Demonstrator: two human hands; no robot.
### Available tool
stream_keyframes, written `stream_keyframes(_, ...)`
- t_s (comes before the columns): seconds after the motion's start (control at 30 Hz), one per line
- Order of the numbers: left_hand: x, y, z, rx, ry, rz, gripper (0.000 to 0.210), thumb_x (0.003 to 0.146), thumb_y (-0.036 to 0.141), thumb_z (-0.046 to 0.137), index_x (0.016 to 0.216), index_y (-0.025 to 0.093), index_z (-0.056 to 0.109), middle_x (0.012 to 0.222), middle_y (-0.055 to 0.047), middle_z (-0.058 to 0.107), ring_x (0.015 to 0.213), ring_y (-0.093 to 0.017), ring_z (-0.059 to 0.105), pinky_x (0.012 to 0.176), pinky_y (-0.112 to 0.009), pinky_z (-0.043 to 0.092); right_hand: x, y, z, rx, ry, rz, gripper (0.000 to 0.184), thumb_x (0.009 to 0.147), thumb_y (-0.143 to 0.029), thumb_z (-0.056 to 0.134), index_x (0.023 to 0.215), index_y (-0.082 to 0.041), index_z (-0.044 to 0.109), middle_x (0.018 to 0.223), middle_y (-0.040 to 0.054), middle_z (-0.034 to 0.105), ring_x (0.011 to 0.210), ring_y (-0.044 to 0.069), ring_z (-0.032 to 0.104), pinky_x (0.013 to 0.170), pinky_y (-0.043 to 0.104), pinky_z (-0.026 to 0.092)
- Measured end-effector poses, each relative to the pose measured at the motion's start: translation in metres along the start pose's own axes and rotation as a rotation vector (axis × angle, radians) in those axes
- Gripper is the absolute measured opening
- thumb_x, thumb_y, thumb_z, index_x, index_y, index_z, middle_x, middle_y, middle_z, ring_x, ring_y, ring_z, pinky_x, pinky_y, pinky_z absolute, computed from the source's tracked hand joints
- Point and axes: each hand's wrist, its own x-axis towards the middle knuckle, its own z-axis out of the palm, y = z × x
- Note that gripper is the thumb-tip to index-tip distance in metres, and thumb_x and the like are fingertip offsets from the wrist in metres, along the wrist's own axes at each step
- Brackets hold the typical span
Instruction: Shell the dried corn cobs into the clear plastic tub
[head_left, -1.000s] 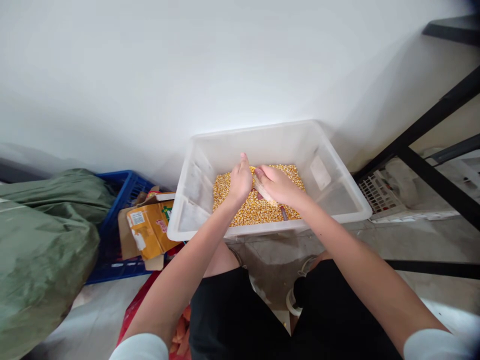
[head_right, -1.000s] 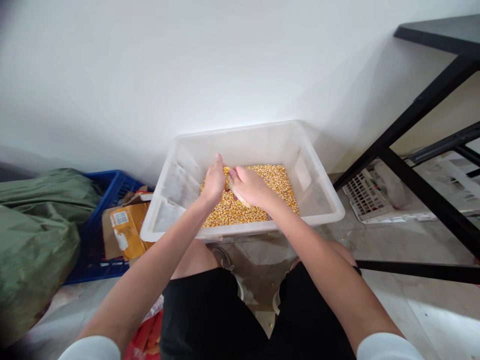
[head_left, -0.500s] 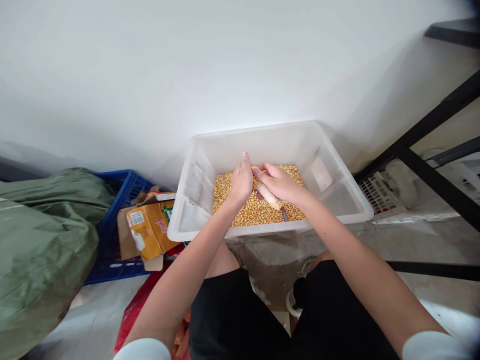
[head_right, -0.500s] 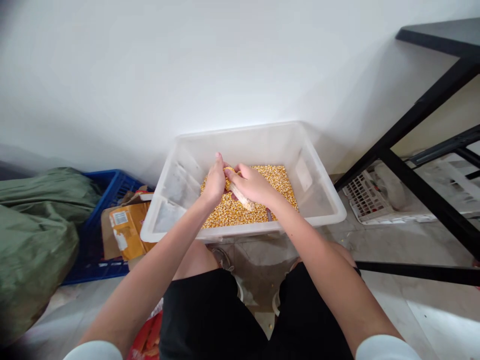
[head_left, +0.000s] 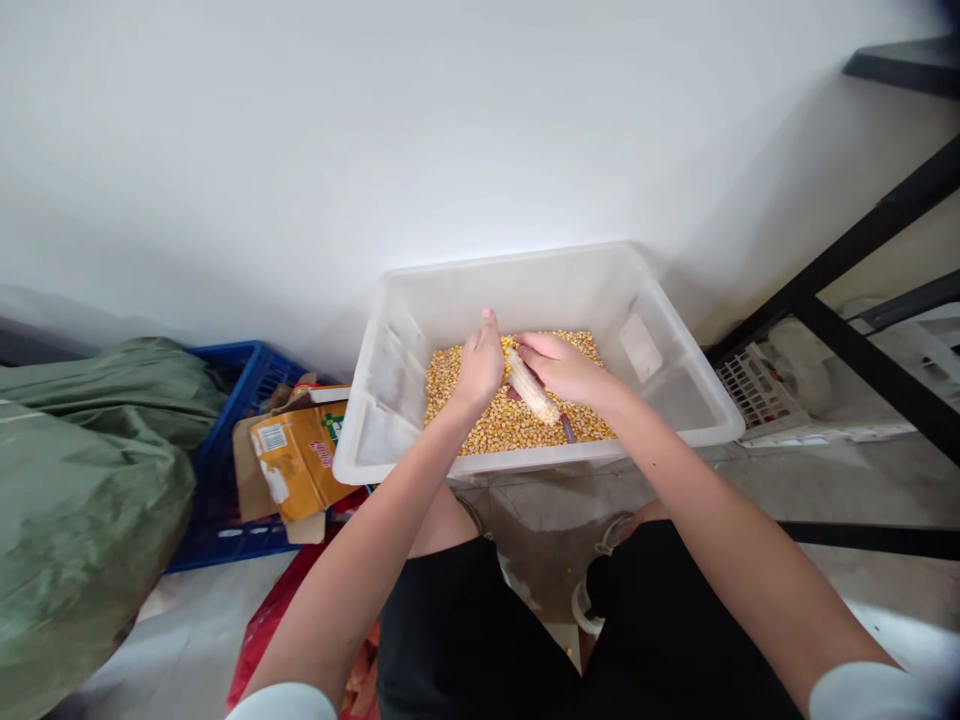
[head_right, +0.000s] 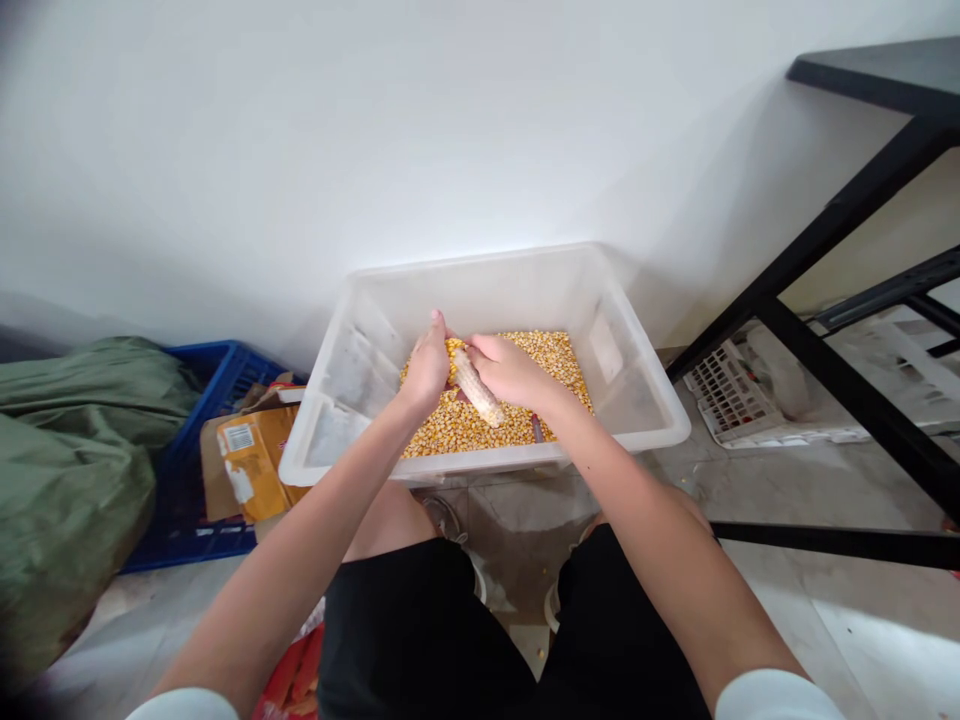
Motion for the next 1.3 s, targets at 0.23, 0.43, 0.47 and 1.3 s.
stream_keyframes(0.23,-0.007,0.01,0.003,0.344,0.108,0.181,0.061,0.094,0.068,0.025,0.062,0.021,0.049,0.063,-0.004,0.055,0.063,-0.016,0.051,0.064,-0.031,0.04,0.0,-0.003,-0.005,-0.159,0.148,-0.033,0.035,0.095,-0.054,0.047,0.088,-0.021,0.056,0.078,0.0034,0.064,0.066,0.015,0.06,0.055,0.025,0.046)
stream_keyframes(0.43,-0.008,0.012,0.002,0.231,0.083,0.176,0.057,0.094,0.067,0.028,0.067,0.021,0.046,0.063,-0.002,0.051,0.059,-0.014,0.048,0.056,-0.028,0.039,-0.002,-0.006,0.002,-0.244,0.172,-0.007,0.039,0.089,-0.062,0.056,0.088,-0.023,0.05,0.073,0.0025,0.063,0.064,0.017,0.062,0.052,0.027,0.047)
stream_keyframes(0.47,-0.007,0.011,0.002,0.198,0.051,0.137,0.055,0.093,0.068,0.03,0.069,0.021,0.046,0.062,-0.002,0.05,0.057,-0.014,0.048,0.054,-0.028,0.038,-0.001,-0.005,0.003,-0.156,0.139,0.019,0.037,0.09,-0.06,0.056,0.089,-0.023,0.049,0.075,0.0026,0.064,0.063,0.017,0.064,0.052,0.028,0.049)
stream_keyframes(1.3,-0.015,0.014,0.0,0.325,-0.001,0.114,0.067,0.097,0.062,0.025,0.077,0.015,0.069,0.05,-0.003,0.054,0.042,-0.013,0.051,0.041,-0.024,0.038,-0.016,-0.015,0.008,-0.236,-0.023,-0.045,0.049,0.103,-0.042,0.037,0.147,-0.019,0.039,0.082,0.0048,0.068,0.067,0.016,0.07,0.061,0.026,0.057)
